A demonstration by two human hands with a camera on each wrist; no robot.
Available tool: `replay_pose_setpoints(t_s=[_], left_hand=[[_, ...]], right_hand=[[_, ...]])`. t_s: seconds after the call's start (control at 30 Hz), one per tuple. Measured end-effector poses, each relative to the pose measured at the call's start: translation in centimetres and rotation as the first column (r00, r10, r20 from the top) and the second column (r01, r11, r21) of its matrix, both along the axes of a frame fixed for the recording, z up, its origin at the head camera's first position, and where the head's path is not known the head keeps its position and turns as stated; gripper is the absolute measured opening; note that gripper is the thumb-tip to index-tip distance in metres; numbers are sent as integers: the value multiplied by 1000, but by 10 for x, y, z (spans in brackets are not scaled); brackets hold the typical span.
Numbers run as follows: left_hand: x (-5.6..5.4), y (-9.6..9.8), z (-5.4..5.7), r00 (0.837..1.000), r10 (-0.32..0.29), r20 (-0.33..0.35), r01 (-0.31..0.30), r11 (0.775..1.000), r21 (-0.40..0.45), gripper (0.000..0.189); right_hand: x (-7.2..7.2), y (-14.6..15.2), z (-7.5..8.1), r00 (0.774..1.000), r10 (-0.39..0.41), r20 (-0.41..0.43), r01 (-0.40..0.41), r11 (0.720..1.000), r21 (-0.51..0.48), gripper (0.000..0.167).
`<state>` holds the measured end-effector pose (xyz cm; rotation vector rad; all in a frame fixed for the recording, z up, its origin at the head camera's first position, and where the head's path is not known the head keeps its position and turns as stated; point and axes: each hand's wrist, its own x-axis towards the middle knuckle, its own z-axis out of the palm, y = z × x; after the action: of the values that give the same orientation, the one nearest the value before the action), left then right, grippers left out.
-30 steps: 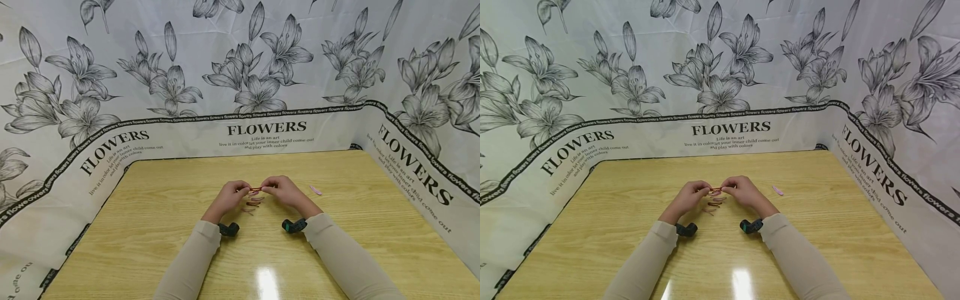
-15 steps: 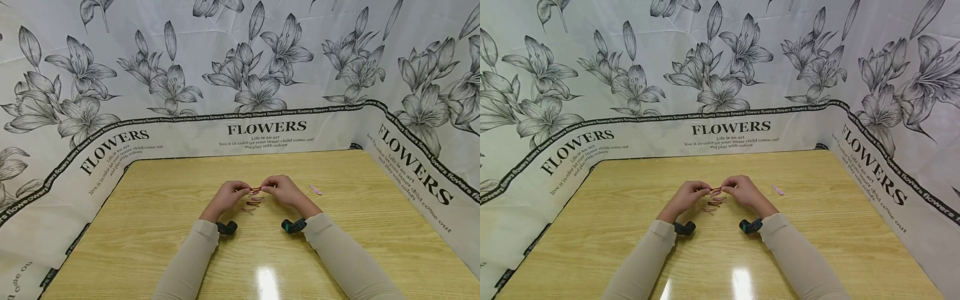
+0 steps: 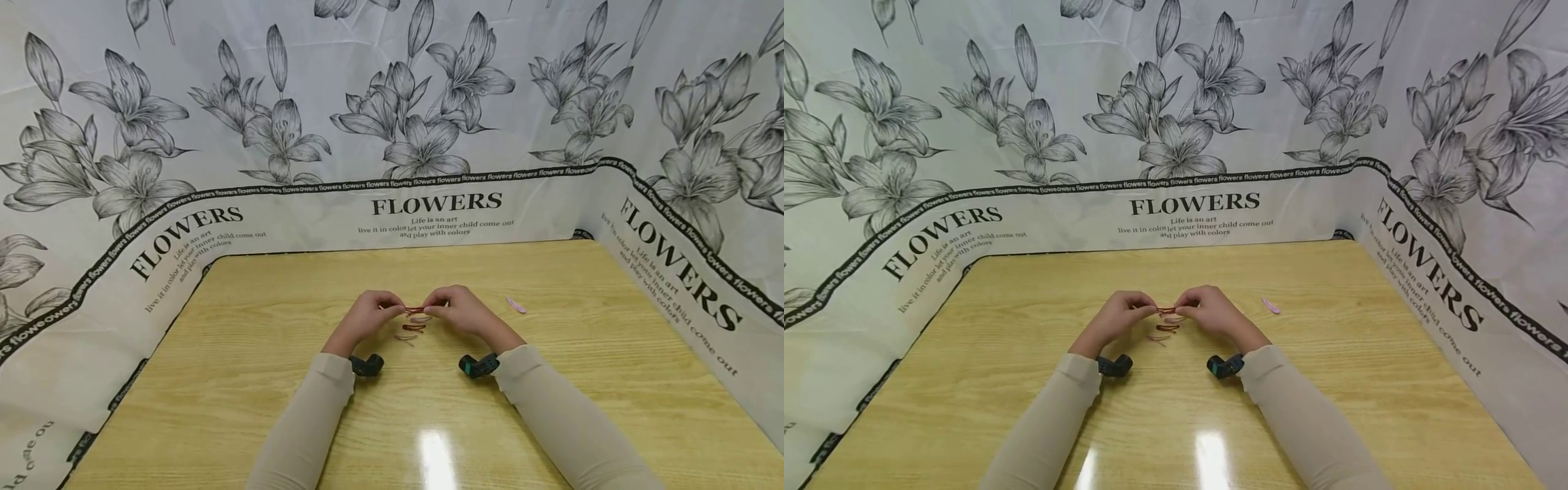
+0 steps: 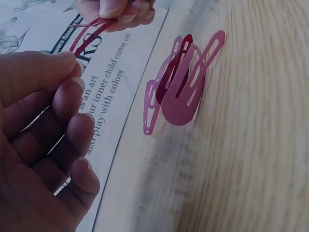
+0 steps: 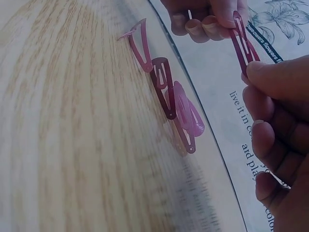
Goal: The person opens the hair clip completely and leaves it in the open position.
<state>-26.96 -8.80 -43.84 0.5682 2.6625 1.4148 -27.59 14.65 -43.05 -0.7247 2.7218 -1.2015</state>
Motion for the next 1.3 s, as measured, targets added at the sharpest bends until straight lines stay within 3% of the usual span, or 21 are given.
replay_pose_setpoints(t_s=[0.43, 0.77, 1.3], left_hand=[[-2, -7, -4, 1000, 21, 2, -21, 1000, 10, 10], [-2, -13, -1, 999, 43, 18, -42, 997, -57, 12], [-6, -22, -4, 996, 53, 69, -46, 994, -101, 14]], right_hand=[[0, -7, 0, 999, 33, -41, -32, 999, 34, 12], [-1, -17, 2, 996, 45, -75, -39, 996, 74, 12], [-8, -29, -6, 998, 31, -55, -27, 997, 71, 10]])
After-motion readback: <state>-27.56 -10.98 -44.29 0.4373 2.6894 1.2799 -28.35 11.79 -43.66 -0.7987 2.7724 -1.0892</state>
